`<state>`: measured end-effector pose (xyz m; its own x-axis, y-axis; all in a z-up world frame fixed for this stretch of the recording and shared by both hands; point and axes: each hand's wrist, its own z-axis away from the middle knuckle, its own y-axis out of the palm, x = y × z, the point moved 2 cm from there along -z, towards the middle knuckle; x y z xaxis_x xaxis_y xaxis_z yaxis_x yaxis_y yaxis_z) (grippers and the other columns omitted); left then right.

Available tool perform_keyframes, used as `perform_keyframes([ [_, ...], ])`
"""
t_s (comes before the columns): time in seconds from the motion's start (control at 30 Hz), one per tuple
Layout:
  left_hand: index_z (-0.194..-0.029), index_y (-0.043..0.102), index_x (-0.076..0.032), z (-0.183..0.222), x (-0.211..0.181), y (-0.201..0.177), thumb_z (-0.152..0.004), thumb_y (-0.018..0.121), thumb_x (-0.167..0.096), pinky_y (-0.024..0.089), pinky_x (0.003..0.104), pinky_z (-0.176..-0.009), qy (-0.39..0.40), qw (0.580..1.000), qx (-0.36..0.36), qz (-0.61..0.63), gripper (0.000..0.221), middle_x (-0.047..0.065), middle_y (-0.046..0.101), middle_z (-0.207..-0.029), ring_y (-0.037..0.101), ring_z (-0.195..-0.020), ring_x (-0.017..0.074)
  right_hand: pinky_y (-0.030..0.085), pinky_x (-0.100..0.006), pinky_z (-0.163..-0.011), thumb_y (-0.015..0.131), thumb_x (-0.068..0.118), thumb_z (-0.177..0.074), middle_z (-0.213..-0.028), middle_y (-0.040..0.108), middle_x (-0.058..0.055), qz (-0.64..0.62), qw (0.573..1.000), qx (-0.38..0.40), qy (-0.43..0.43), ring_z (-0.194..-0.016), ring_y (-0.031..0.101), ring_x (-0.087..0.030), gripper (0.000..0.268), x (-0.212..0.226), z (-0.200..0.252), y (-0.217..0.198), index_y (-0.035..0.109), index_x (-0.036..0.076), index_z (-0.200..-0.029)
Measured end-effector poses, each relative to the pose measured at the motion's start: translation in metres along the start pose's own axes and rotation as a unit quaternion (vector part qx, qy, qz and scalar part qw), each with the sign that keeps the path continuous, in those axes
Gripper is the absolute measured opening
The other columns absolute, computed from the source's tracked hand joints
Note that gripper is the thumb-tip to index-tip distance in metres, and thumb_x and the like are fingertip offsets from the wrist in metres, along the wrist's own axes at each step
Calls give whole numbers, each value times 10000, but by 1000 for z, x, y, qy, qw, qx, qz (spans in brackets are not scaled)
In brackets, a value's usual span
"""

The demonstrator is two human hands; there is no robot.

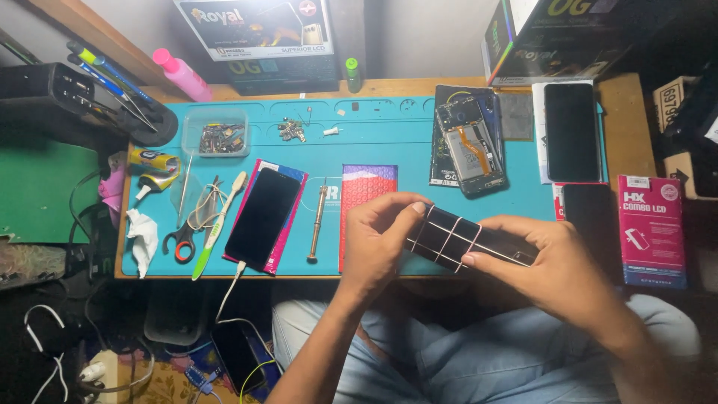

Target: Repairing a mobile phone by securing a newly installed screen with rubber bands and using scissors to trim materials.

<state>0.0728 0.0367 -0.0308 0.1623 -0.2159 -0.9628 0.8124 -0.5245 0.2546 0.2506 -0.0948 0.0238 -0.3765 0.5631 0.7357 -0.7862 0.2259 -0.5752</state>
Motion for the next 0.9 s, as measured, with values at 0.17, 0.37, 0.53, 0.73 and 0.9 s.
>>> perform_keyframes([
  [0.17,-1020,789,20,-3,3,7,-993,682,-50,547,231,-720,10,1000,-9,-12,131,53,761,-875,658,-777,95,395,-277,-446,953,158,-731,-602,782,-52,13,1000,-3,10,-479,546,-126,352,-1,0,-1,925,85,-1075],
  [0.37,-1111,813,16,-9,-2,12,-1000,713,-109,582,247,-750,-25,999,-26,-4,195,83,793,-926,693,-815,113,479,-259,-523,863,128,-826,-745,851,-85,-82,996,21,2,-582,665,-135,294,-19,-8,2,898,26,-1100],
  [0.53,-1259,722,141,-5,10,8,-1084,570,-139,602,305,-796,-86,973,-20,213,364,150,696,-935,675,-820,194,543,-325,-861,615,-64,-977,-1203,806,-285,-412,908,49,57,-982,712,-248,353,-25,-11,20,695,-127,-1315],
  [0.73,-1058,755,84,3,7,8,-1061,606,-150,599,318,-787,-65,982,-35,172,278,148,713,-872,694,-787,211,537,-304,-852,615,-14,-997,-1181,796,-294,-428,899,32,86,-991,711,-239,401,-29,-8,32,676,-148,-1370],
  [0.9,-999,792,82,4,-6,12,-1006,696,-135,626,295,-680,-45,994,-77,65,237,114,729,-793,679,-698,165,547,-329,-868,613,-51,-957,-1209,793,-308,-412,906,25,93,-1010,721,-266,536,-26,-5,36,619,-82,-1493],
])
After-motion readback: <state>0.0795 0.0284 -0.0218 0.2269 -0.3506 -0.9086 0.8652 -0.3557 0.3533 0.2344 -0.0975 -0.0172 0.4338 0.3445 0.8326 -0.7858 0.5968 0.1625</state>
